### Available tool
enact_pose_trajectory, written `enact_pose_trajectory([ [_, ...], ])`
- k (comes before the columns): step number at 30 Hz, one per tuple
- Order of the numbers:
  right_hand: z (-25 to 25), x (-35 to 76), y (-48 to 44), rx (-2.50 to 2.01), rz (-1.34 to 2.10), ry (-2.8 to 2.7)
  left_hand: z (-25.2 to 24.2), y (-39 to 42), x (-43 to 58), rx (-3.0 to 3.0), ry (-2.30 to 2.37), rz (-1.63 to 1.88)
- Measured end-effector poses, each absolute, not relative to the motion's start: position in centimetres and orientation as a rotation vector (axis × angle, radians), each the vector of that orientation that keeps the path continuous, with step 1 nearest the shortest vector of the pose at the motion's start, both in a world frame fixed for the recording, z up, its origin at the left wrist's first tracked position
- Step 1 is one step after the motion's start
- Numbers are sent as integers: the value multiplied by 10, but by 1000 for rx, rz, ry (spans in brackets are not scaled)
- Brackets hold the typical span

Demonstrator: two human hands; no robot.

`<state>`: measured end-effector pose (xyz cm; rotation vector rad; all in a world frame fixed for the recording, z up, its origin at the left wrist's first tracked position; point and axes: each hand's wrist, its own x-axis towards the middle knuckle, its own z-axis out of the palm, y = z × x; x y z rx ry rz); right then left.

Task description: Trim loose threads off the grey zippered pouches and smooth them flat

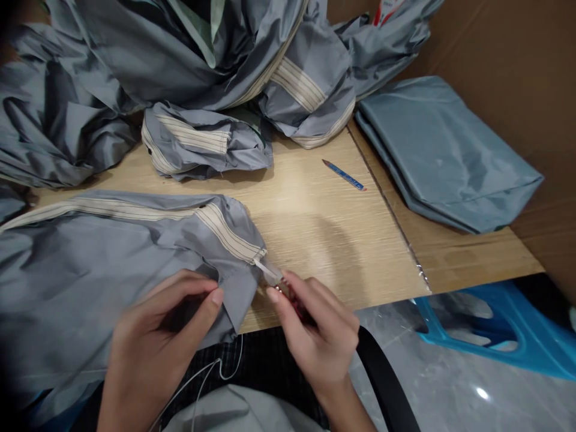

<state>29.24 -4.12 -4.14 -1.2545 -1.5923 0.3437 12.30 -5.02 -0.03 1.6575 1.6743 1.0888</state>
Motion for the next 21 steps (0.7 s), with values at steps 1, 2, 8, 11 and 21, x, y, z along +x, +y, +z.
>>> enact_pose_trajectory([
  [1,-41,293,-41,-1305,345,-1548,0,-50,123,1660,1676,1087],
  [2,-40,293,-41,-1344,354,-1509,0,-50,123,1659,1680,1081],
  [8,-33,285,-37,-1350,668,-1425,-1,-49,124,1666,1670,1101],
  [11,-28,274,-31,-1336,813,-1386,-1,-50,124,1664,1666,1110],
  [21,-28,261,-17,-1282,954,-1471,1,-55,116,1779,1790,1035],
])
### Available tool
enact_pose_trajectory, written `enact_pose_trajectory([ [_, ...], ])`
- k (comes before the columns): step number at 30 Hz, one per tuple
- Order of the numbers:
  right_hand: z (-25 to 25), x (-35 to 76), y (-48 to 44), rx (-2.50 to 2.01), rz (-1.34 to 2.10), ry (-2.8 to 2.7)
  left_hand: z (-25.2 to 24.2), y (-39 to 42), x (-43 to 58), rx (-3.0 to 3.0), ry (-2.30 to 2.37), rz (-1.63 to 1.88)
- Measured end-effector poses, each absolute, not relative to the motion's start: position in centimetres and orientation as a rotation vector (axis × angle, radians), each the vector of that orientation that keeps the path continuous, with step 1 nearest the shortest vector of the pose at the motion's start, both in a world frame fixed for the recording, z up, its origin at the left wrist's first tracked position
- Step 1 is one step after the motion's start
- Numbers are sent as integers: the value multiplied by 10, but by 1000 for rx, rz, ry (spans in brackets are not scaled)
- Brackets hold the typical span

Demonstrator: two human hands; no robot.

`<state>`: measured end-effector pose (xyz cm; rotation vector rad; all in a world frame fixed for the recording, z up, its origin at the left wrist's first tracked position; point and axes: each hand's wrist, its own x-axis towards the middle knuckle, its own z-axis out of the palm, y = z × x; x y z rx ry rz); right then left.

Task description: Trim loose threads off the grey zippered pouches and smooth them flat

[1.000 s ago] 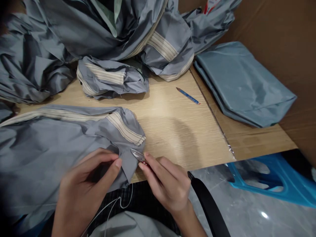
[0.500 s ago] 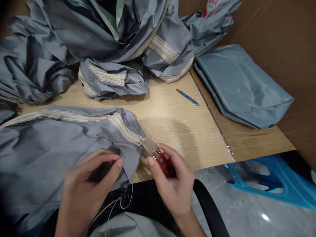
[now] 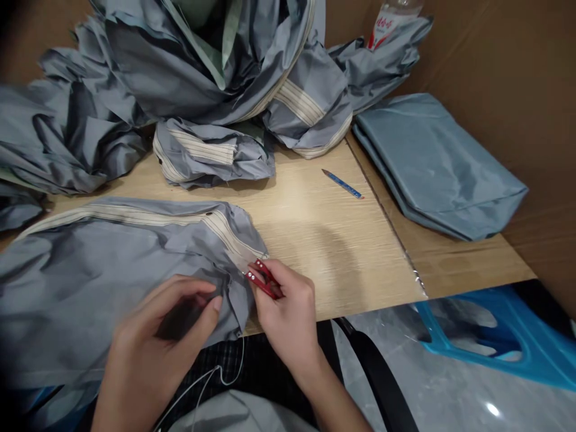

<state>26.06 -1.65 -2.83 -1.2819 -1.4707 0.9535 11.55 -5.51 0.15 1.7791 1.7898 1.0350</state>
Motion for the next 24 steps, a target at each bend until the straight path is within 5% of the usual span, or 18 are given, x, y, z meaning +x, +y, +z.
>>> enact_pose_trajectory([
  [11,-27,286,-3,-1626,457,-1328,-5,-50,111,1897,1823,995],
  [24,-30,284,-4,-1582,625,-1289,-17,-45,116,1975,1850,740],
])
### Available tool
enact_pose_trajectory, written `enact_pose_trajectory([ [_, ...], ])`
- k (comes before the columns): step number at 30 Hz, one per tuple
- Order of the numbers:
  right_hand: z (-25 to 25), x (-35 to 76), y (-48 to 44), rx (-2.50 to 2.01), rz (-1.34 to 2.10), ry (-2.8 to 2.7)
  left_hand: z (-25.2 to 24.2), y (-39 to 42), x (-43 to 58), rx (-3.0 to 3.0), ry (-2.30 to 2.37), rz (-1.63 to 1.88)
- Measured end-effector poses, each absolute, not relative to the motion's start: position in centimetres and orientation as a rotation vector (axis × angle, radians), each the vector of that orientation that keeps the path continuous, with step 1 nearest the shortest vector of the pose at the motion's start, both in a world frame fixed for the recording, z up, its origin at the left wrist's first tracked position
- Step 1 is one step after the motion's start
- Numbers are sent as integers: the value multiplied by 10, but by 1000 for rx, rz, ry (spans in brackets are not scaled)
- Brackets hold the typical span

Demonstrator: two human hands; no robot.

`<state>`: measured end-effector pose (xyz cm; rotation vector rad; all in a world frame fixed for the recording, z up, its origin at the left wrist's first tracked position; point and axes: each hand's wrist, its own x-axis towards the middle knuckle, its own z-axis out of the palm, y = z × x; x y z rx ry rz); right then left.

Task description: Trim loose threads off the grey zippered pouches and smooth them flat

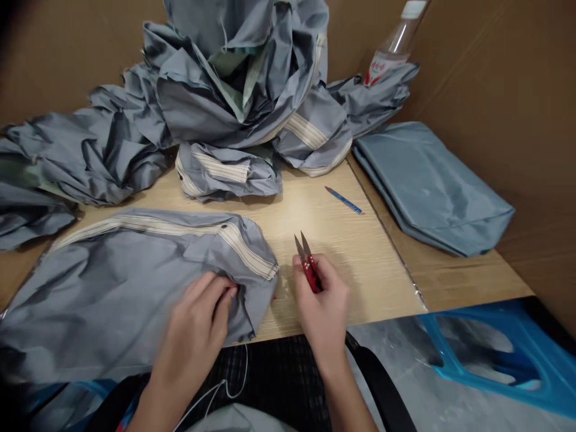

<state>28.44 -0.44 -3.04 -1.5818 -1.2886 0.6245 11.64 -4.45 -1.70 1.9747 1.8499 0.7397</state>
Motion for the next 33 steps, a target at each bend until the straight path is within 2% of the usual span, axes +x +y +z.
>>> enact_pose_trajectory([
  [4,-34,288,-4,-1535,693,-1255,-10,-49,112,2031,1890,768],
  [11,-19,288,-13,-1498,792,-1160,22,-56,124,2088,1792,1019],
  [16,-10,294,-20,-1462,857,-1125,16,-38,162,2122,1665,1015],
  [21,-15,303,-20,-1460,905,-1097,11,-32,168,2100,1735,1094],
  [27,-18,302,-14,-1410,1032,-1161,11,-39,138,1896,2069,938],
  [33,-27,291,-8,-1321,1292,-1310,-5,-38,127,1710,1766,813],
])
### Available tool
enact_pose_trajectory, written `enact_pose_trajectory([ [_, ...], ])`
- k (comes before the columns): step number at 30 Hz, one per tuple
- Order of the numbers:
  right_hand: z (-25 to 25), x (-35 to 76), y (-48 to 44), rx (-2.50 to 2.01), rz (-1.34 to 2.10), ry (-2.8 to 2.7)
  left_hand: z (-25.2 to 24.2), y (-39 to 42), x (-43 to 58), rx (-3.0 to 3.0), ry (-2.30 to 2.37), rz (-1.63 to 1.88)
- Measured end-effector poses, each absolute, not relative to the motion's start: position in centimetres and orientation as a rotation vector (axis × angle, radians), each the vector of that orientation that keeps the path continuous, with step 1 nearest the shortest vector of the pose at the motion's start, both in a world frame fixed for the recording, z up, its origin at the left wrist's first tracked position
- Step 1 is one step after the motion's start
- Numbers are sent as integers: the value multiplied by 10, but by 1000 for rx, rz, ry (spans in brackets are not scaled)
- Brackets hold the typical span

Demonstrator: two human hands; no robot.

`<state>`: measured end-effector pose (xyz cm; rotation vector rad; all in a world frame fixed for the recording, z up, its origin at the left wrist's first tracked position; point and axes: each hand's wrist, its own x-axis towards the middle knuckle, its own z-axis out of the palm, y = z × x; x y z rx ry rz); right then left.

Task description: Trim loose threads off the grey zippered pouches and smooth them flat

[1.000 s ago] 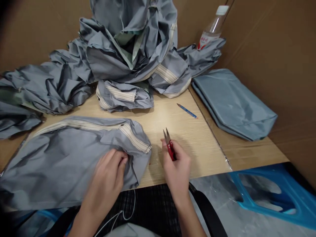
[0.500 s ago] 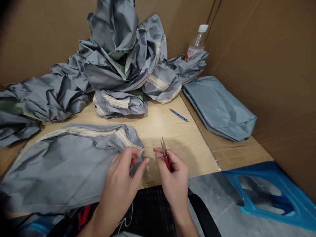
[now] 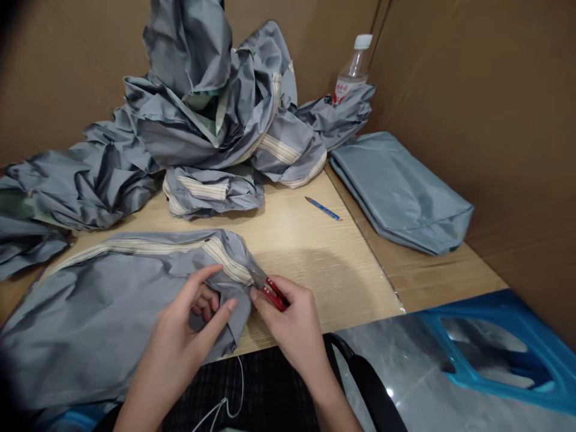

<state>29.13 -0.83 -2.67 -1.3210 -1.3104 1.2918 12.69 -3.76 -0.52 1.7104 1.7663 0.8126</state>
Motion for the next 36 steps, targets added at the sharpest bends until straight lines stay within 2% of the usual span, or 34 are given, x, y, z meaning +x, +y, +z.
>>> enact_pose_trajectory([
  [9,-25,281,-7,-1295,1284,-1419,-2,-46,119,1629,1688,924],
  [19,-1,272,-22,-1195,1506,-1290,4,-72,101,1627,1786,1059],
  [29,2,288,-44,-1117,1290,-1431,6,-90,86,1430,1906,1239],
  [36,-5,280,-41,-1210,1478,-1297,16,-87,90,1760,1729,1222],
])
